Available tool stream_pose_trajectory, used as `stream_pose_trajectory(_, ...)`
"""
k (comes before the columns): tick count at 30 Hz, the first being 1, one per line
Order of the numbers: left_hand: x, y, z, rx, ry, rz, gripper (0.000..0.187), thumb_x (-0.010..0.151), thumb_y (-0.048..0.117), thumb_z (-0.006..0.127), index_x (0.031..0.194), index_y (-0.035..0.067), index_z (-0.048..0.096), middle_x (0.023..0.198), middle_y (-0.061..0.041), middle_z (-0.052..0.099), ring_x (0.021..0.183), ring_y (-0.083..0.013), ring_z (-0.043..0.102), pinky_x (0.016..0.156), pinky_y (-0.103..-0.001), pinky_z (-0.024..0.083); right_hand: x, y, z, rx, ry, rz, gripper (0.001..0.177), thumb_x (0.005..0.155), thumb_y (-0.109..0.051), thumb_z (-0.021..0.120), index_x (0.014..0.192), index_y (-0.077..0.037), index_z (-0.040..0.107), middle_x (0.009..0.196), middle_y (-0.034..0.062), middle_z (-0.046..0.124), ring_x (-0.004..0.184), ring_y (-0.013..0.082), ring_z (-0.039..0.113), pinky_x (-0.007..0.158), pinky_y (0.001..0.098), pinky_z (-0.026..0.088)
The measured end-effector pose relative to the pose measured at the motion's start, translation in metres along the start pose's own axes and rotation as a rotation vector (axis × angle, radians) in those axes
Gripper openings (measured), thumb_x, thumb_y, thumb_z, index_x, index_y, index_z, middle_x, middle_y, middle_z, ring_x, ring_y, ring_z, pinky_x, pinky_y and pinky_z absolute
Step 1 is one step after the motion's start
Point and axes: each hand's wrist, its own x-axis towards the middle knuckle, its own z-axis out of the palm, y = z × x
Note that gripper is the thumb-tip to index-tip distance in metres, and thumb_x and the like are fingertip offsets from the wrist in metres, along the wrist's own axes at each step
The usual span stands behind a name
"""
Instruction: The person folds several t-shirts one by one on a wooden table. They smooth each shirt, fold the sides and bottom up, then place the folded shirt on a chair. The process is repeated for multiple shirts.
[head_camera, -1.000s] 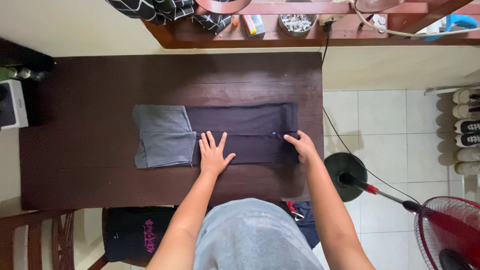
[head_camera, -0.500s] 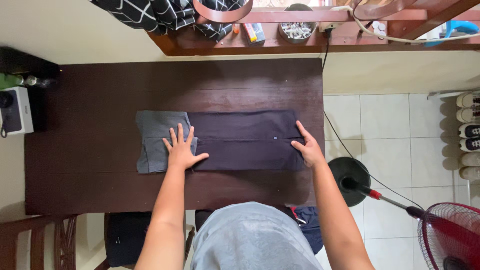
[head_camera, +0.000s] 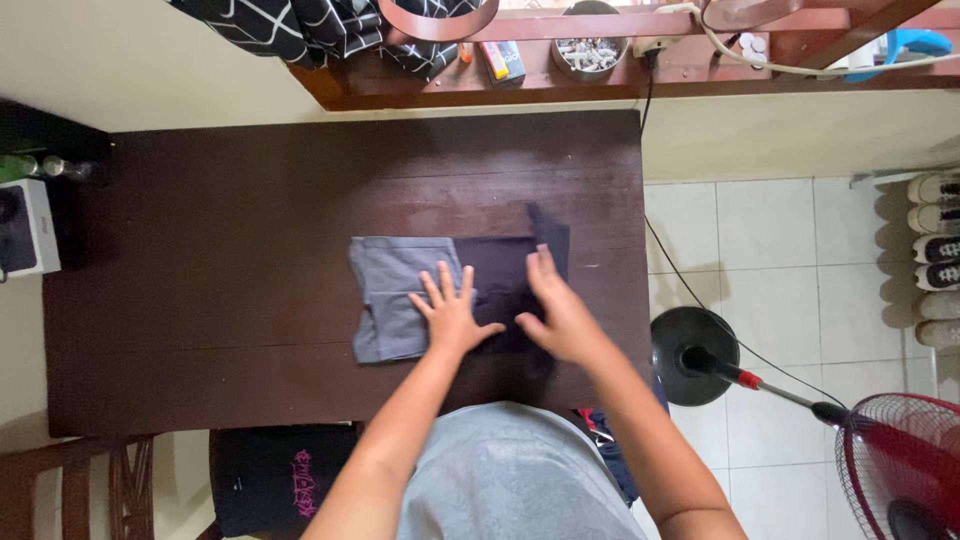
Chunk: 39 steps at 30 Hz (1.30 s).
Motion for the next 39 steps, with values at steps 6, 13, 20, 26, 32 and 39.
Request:
stream_pose_trajectory(6, 0.03, -0.002, 0.087, -0.093, 0.343, 0.053, 0.066, 0.103, 0.04, 0.052, 0.16, 0.014, 0.029, 0.17, -0.021, 0.013, 0.153, -0.0512, 0.009, 0.111, -0.076, 0.011, 0.024, -0.043, 0.064, 0.13, -0.163, -0.032, 0.102, 0.077, -0.001, 0.077, 0.159, 0.004, 0.016, 0.167, 0.0343, 0.0, 0.152, 0.0484, 0.024, 0.118, 0.0435, 0.036)
stream_pose_trajectory(13, 0.015, -0.086, 0.065, -1.819, 0.121, -0.003, 0.063, 0.108, 0.044, 0.037, 0.158, 0.005, 0.039, 0.159, -0.01, 0.047, 0.146, -0.0233, 0.045, 0.12, -0.039, 0.036, 0.053, -0.051, 0.132, 0.124, -0.271, -0.077, 0.107, 0.076, -0.001, 0.078, 0.16, 0.004, 0.011, 0.165, 0.0352, -0.002, 0.148, 0.0518, 0.028, 0.115, 0.0445, 0.04)
stream_pose_trajectory(20, -0.016, -0.122, 0.018, -2.182, -0.133, -0.189, 0.067, 0.108, 0.053, 0.034, 0.156, 0.006, 0.042, 0.151, -0.011, 0.053, 0.139, -0.0241, 0.049, 0.116, -0.04, 0.037, 0.082, -0.064, 0.192, 0.108, -0.255, -0.074, 0.105, 0.074, -0.002, 0.075, 0.159, 0.003, 0.014, 0.166, 0.0357, 0.0, 0.14, 0.0514, 0.043, 0.105, 0.0437, 0.05)
stream_pose_trajectory(26, -0.006, -0.164, 0.04, -1.621, 0.199, -0.321, 0.068, 0.109, 0.054, 0.033, 0.151, 0.005, 0.053, 0.147, -0.012, 0.056, 0.133, -0.0192, 0.053, 0.112, -0.035, 0.04, 0.086, -0.074, 0.203, 0.002, -0.362, 0.025, 0.104, 0.077, -0.012, 0.079, 0.16, -0.004, 0.017, 0.167, 0.029, 0.006, 0.126, 0.0497, 0.054, 0.096, 0.0456, 0.051)
stream_pose_trajectory(32, -0.042, -0.187, 0.039, -0.92, 0.071, -0.391, 0.066, 0.094, 0.037, 0.067, 0.148, 0.004, 0.046, 0.099, -0.018, 0.075, 0.091, -0.0294, 0.073, 0.083, -0.038, 0.057, 0.038, -0.023, 0.197, -0.594, -0.136, -0.048, 0.08, 0.086, -0.027, 0.075, 0.156, -0.014, 0.039, 0.164, 0.0185, 0.03, 0.147, 0.0422, 0.037, 0.111, 0.0581, 0.036)
stream_pose_trajectory(39, -0.067, -0.183, 0.014, -0.65, 0.095, -0.159, 0.081, 0.08, 0.018, 0.084, 0.149, 0.007, 0.043, 0.101, -0.022, 0.07, 0.093, -0.0397, 0.068, 0.081, -0.047, 0.054, -0.019, 0.055, 0.181, -0.72, -0.066, 0.08, 0.072, 0.093, -0.049, 0.059, 0.155, -0.018, 0.041, 0.166, 0.0183, 0.027, 0.153, 0.0394, 0.024, 0.117, 0.0711, 0.013)
